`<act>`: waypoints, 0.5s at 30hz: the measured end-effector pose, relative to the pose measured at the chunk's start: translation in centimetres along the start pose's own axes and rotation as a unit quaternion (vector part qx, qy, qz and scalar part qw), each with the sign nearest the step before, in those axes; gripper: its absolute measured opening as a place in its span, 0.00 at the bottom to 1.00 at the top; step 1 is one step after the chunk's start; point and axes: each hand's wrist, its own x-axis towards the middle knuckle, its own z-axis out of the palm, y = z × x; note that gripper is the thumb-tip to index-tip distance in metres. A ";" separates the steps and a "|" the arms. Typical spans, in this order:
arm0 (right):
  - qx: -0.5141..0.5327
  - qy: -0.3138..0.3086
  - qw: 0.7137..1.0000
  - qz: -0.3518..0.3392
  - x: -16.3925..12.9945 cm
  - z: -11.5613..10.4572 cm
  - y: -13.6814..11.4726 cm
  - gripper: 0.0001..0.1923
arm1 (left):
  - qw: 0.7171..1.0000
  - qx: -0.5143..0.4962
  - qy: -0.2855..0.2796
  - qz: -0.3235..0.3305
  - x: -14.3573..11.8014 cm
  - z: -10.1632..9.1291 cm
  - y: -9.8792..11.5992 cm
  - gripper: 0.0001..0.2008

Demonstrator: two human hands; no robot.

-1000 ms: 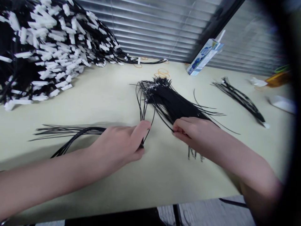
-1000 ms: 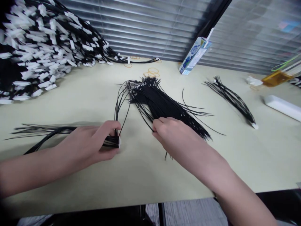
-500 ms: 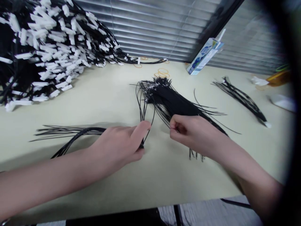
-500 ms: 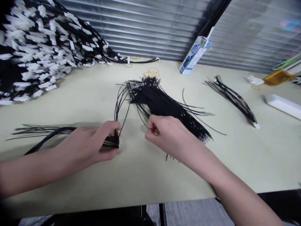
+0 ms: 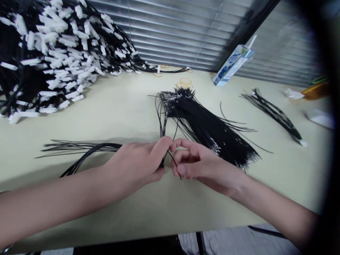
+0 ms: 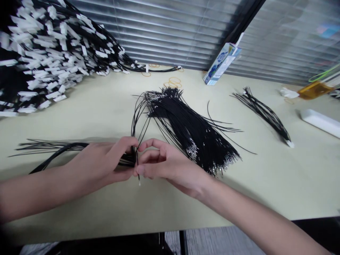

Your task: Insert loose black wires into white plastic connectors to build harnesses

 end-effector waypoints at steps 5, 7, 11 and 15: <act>-0.117 0.138 0.976 -0.118 0.5 0.9 1.2 0.20 | 1.000 0.004 0.002 -0.002 -0.1 0.0 0.1 0.16; -0.164 0.158 0.958 -0.172 0.7 1.1 1.7 0.19 | 1.000 0.004 -0.005 -0.003 -0.1 0.0 0.1 0.16; -0.241 0.178 0.922 -0.245 0.7 1.1 2.4 0.14 | 1.000 0.000 -0.009 -0.010 0.0 -0.1 0.1 0.16; -0.302 0.204 0.888 -0.282 0.6 1.1 2.6 0.12 | 1.000 0.007 -0.008 -0.010 0.0 0.0 0.1 0.16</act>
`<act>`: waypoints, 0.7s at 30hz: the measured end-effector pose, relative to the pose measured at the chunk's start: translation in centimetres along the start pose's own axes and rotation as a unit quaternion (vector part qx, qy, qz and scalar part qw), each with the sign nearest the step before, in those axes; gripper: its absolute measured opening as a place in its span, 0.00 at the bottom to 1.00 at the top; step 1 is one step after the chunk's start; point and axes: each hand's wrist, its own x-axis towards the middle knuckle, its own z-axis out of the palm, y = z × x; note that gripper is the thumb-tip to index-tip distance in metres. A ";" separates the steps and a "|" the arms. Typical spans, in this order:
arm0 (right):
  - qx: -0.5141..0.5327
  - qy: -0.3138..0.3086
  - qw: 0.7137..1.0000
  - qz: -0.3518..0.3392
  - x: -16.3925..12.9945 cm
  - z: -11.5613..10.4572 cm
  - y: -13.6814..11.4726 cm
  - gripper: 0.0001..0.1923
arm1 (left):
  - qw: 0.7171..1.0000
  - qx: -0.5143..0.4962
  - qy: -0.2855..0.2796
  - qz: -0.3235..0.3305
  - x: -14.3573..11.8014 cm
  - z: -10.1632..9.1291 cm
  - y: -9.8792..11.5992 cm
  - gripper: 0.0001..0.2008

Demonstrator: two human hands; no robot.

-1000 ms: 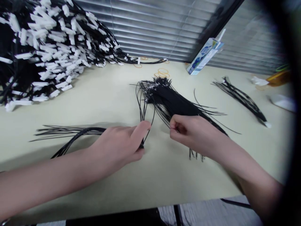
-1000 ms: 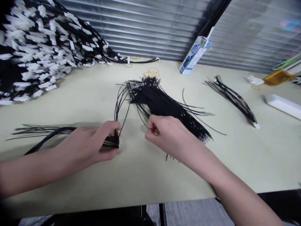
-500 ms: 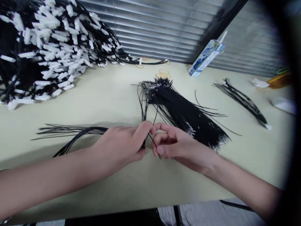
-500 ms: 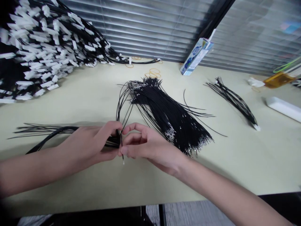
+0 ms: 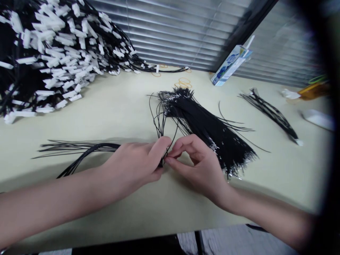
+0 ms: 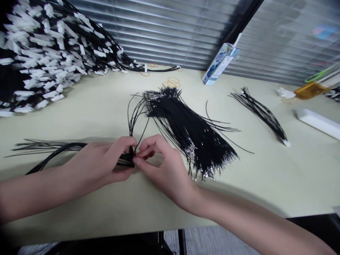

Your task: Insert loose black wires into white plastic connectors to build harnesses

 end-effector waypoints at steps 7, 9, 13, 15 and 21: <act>-0.036 0.002 0.999 -0.013 0.2 0.2 0.1 0.11 | 1.000 0.004 0.006 0.002 0.0 0.1 0.0 0.15; -0.054 0.003 0.998 -0.021 0.2 0.2 0.2 0.11 | 1.000 0.008 0.007 -0.001 0.0 0.1 0.0 0.15; -0.100 0.011 0.994 -0.032 0.1 0.2 0.1 0.12 | 1.000 0.020 0.005 0.002 0.0 0.0 0.0 0.14; -0.128 0.018 0.991 -0.044 0.0 0.2 0.0 0.12 | 1.000 0.028 0.008 0.002 0.0 0.0 0.0 0.14; -0.173 0.014 0.981 -0.089 -0.2 0.3 -0.2 0.13 | 0.999 0.038 0.012 0.006 -0.1 0.1 0.0 0.15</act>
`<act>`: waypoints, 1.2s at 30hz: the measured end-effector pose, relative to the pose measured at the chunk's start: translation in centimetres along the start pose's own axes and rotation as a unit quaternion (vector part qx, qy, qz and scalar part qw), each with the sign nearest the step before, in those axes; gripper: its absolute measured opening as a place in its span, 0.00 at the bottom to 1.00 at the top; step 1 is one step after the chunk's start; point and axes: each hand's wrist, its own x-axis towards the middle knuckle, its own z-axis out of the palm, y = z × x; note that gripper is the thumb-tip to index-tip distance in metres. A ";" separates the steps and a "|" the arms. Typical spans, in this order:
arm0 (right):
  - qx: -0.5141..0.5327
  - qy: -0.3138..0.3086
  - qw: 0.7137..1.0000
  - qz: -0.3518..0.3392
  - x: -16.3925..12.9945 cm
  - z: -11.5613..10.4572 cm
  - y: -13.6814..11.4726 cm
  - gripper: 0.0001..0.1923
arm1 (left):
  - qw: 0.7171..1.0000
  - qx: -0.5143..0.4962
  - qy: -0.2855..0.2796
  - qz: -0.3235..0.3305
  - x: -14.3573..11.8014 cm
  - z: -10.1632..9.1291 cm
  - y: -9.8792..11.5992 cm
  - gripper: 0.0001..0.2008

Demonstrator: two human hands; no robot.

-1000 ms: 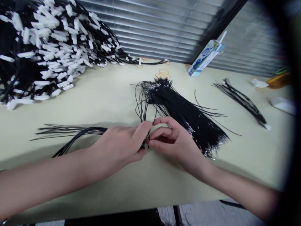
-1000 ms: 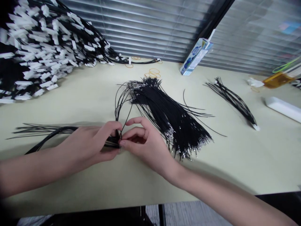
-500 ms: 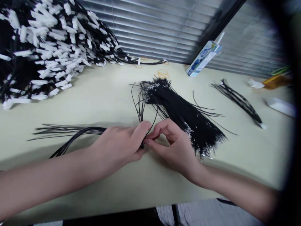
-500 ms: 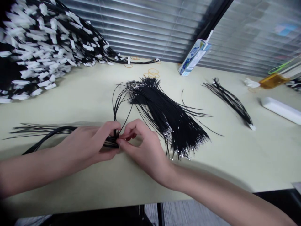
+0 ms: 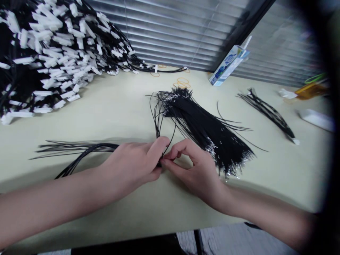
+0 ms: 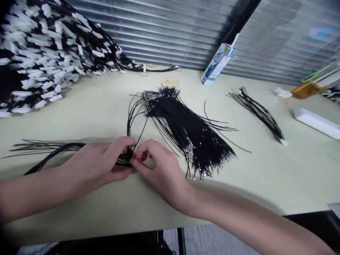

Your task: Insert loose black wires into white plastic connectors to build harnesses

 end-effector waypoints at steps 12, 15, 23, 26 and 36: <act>-0.033 -0.014 0.999 -0.028 0.0 -0.2 -0.5 0.12 | 1.000 -0.021 0.019 0.004 -0.1 0.4 -0.1 0.16; -0.017 -0.009 1.000 -0.017 0.0 -0.1 -0.4 0.12 | 1.000 -0.027 0.013 0.005 -0.1 0.3 -0.1 0.15; 0.136 -0.079 0.981 0.116 0.7 -0.3 0.3 0.13 | 1.000 -0.026 0.007 0.000 0.1 0.3 0.0 0.16; 0.178 -0.121 0.965 0.153 1.3 -0.8 0.4 0.13 | 1.000 -0.025 -0.001 -0.001 0.1 0.1 0.1 0.17; 0.116 -0.179 0.968 0.129 1.6 -1.7 0.6 0.05 | 1.000 -0.014 -0.005 0.005 0.0 -0.1 0.1 0.13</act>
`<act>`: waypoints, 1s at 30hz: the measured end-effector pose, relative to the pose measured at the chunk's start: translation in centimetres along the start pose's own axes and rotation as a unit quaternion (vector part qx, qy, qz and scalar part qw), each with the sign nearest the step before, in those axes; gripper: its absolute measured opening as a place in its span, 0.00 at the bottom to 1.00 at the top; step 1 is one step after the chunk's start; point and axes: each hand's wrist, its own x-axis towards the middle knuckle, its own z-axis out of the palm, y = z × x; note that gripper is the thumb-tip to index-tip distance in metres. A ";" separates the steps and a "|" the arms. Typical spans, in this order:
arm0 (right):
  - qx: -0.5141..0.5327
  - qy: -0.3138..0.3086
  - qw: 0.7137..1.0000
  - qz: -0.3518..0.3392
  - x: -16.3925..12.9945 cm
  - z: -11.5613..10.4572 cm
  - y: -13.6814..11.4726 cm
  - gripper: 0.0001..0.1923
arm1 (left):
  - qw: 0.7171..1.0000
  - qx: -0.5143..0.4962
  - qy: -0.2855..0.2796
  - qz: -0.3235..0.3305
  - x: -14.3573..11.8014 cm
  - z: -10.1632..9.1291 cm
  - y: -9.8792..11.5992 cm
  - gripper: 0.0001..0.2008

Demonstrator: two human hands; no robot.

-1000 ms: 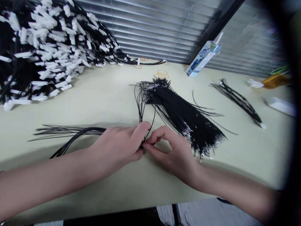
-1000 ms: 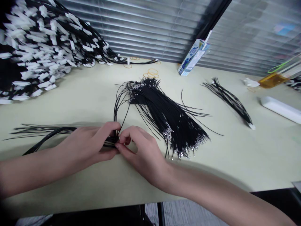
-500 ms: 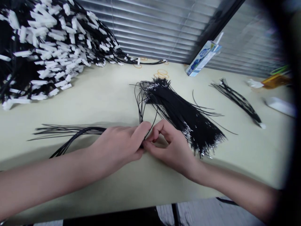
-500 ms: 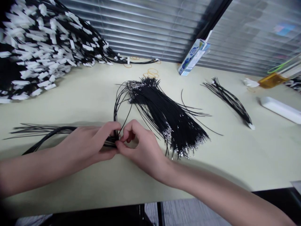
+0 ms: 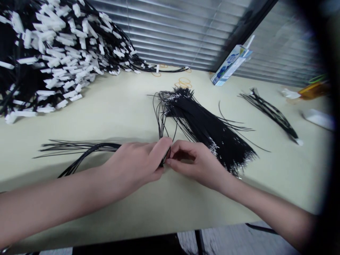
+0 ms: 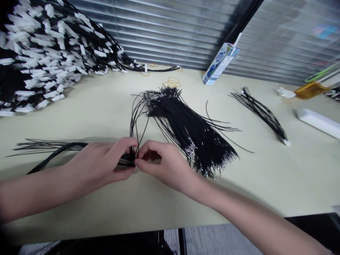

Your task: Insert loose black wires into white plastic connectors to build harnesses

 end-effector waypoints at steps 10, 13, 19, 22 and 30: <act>0.015 0.024 0.999 -0.038 0.1 0.6 0.6 0.07 | 1.000 -0.016 0.008 0.004 -0.1 0.0 -0.2 0.14; 0.002 0.025 0.998 -0.063 -0.1 0.8 0.8 0.06 | 1.000 -0.014 0.014 0.005 -0.2 0.0 -0.1 0.14; -0.078 0.035 0.992 -0.095 -0.1 1.0 0.8 0.04 | 1.000 -0.007 0.008 -0.002 -0.2 0.3 -0.2 0.16; -0.095 0.040 0.990 -0.096 0.1 1.1 0.8 0.05 | 0.999 -0.021 0.025 -0.003 -0.3 0.6 -0.3 0.17; 0.071 0.036 0.995 -0.055 0.6 0.4 0.4 0.07 | 0.999 -0.053 0.003 0.007 -0.3 -0.2 -0.5 0.27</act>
